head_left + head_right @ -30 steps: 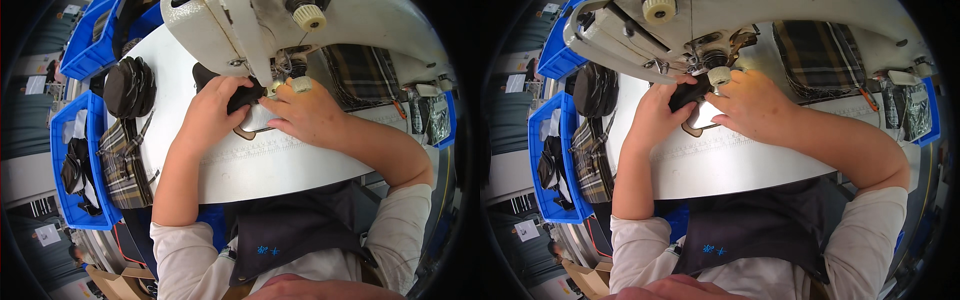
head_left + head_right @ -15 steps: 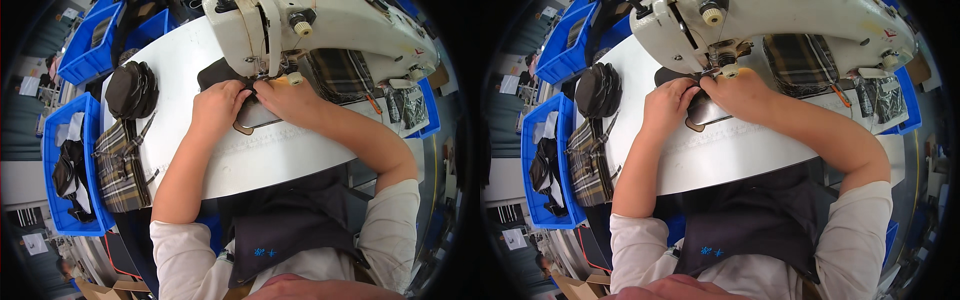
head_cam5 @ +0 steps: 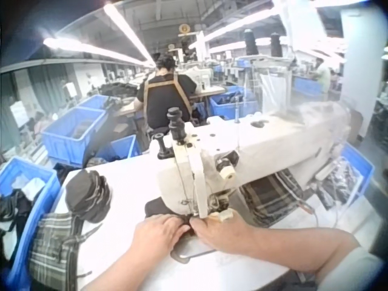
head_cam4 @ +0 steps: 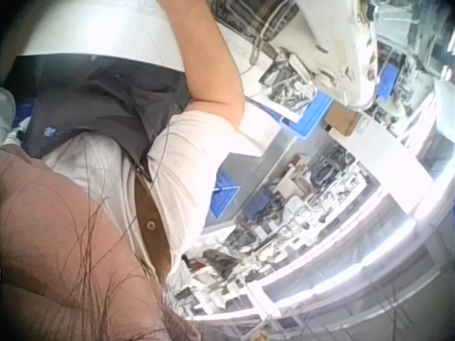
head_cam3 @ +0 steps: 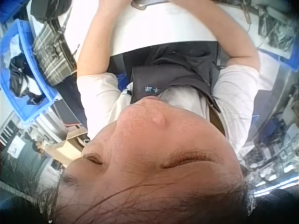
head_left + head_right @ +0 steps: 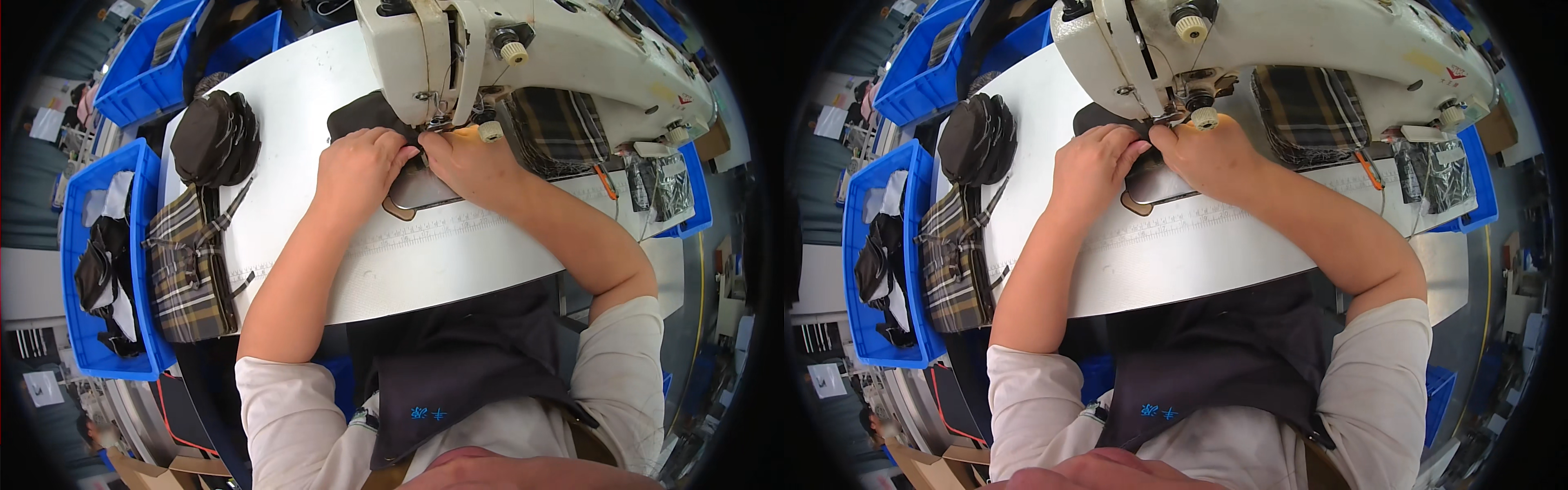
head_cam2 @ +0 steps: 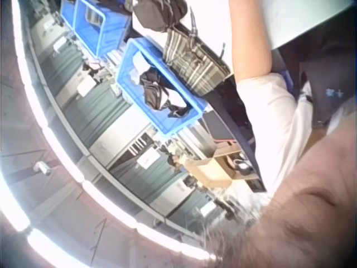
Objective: The person operates an industrial sewing machine to stitch a zipper onto a small dark pouch. They guide the fabric under the needle, pause to adjust the alignment, and continue sewing along the edge. After finishing one pouch, they place it aside and pick up another to repeat the process.
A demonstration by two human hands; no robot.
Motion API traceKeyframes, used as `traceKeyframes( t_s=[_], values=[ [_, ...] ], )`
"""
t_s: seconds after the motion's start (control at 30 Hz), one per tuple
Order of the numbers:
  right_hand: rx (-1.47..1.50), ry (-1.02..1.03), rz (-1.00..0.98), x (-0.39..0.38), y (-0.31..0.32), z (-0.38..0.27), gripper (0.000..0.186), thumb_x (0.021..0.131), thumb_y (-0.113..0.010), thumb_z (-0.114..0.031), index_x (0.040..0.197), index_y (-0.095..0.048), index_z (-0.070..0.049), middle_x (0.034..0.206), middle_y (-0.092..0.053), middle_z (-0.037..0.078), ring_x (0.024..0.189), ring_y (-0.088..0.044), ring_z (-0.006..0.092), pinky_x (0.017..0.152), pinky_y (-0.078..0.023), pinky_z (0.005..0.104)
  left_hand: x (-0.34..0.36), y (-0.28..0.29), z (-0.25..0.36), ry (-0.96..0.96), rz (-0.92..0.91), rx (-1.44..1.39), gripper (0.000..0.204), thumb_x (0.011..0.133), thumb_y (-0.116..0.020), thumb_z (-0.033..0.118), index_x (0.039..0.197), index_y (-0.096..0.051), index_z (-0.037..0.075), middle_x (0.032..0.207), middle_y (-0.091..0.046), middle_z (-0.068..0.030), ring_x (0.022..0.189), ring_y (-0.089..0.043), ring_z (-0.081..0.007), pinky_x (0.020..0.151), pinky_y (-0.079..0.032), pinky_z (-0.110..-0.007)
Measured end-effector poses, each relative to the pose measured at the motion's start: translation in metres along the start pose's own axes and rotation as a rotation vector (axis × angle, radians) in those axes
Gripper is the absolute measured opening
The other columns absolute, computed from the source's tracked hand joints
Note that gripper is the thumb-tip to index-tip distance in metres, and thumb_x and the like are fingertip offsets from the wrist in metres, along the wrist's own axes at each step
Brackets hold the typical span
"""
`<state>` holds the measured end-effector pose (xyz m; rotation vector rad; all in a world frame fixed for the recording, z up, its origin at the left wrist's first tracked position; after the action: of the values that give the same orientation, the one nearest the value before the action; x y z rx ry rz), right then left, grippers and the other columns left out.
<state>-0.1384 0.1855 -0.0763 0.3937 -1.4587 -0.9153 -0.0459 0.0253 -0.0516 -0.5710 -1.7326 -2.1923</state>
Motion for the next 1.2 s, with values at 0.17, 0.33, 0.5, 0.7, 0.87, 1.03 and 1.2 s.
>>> traceKeyframes(
  t_s=[0.17, 0.33, 0.5, 0.7, 0.87, 1.03, 1.2],
  values=[
    [0.068, 0.026, 0.034, 0.002, 0.0, 0.005, 0.023, 0.083, -0.078, -0.017, 0.087, -0.056, -0.013, 0.066, -0.059, 0.002, 0.059, -0.065, 0.0217, 0.05, -0.05, 0.0347, 0.003, 0.001, 0.009, 0.113, -0.036, 0.107, 0.029, 0.086, -0.083, 0.039, 0.095, -0.075, 0.013, 0.091, -0.073, 0.0009, 0.088, -0.07, -0.0239, 0.073, -0.057, -0.038],
    [0.135, 0.019, -0.013, 0.001, 0.001, 0.007, 0.022, 0.082, -0.077, -0.016, 0.086, -0.056, -0.013, 0.065, -0.059, 0.001, 0.06, -0.066, 0.0222, 0.05, -0.05, 0.0353, 0.005, -0.007, 0.019, 0.122, -0.028, 0.198, 0.022, 0.082, -0.082, 0.029, 0.094, -0.075, 0.013, 0.092, -0.073, -0.0001, 0.088, -0.071, -0.0244, 0.072, -0.057, -0.039],
    [0.16, -0.004, -0.031, -0.002, -0.006, 0.003, 0.019, 0.082, -0.076, -0.015, 0.087, -0.058, -0.014, 0.064, -0.057, 0.0, 0.056, -0.064, 0.0221, 0.05, -0.049, 0.0355, 0.004, -0.014, 0.012, 0.175, -0.011, 0.145, 0.019, 0.082, -0.077, 0.021, 0.099, -0.075, 0.013, 0.094, -0.074, -0.002, 0.091, -0.072, -0.026, 0.071, -0.057, -0.041],
    [0.131, 0.004, -0.035, -0.009, -0.012, 0.006, 0.022, 0.083, -0.078, -0.018, 0.091, -0.058, -0.014, 0.062, -0.056, 0.0, 0.051, -0.062, 0.0212, 0.05, -0.048, 0.0354, 0.001, -0.012, 0.017, 0.059, 0.078, 0.054, 0.023, 0.08, -0.079, 0.02, 0.102, -0.073, 0.014, 0.094, -0.073, -0.0013, 0.09, -0.071, -0.0243, 0.07, -0.058, -0.039],
    [0.153, -0.016, -0.01, -0.003, -0.007, 0.005, 0.023, 0.083, -0.078, -0.018, 0.092, -0.057, -0.014, 0.06, -0.055, 0.0, 0.052, -0.062, 0.0223, 0.049, -0.047, 0.0349, 0.002, -0.015, 0.009, 0.102, 0.068, 0.13, 0.025, 0.078, -0.08, 0.019, 0.102, -0.073, 0.015, 0.093, -0.072, -0.0006, 0.09, -0.071, -0.0232, 0.069, -0.058, -0.038],
    [0.132, 0.006, -0.022, -0.003, -0.006, 0.005, 0.023, 0.083, -0.077, -0.017, 0.091, -0.056, -0.012, 0.063, -0.059, 0.001, 0.054, -0.064, 0.0228, 0.051, -0.05, 0.0347, 0.0, -0.013, 0.007, 0.119, 0.079, 0.088, 0.025, 0.079, -0.08, 0.019, 0.102, -0.073, 0.014, 0.093, -0.072, -0.0011, 0.09, -0.071, -0.024, 0.069, -0.058, -0.039],
    [0.058, 0.037, -0.04, 0.0, -0.006, 0.004, 0.019, 0.082, -0.075, -0.013, 0.095, -0.06, -0.01, 0.067, -0.062, 0.001, 0.059, -0.066, 0.0197, 0.052, -0.052, 0.0332, 0.002, -0.007, 0.015, 0.13, 0.007, -0.136, 0.026, 0.084, -0.077, 0.018, 0.109, -0.074, 0.01, 0.1, -0.071, -0.0035, 0.095, -0.069, -0.0272, 0.078, -0.058, -0.04]
  ],
)
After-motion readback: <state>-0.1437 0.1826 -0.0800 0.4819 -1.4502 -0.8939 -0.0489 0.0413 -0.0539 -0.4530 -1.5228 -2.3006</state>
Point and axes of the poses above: each hand's wrist, its own x-axis towards the middle knuckle, its own y-axis out of the back of the hand, z = x × y, the point moved 3 cm from there along x, towards the middle knuckle
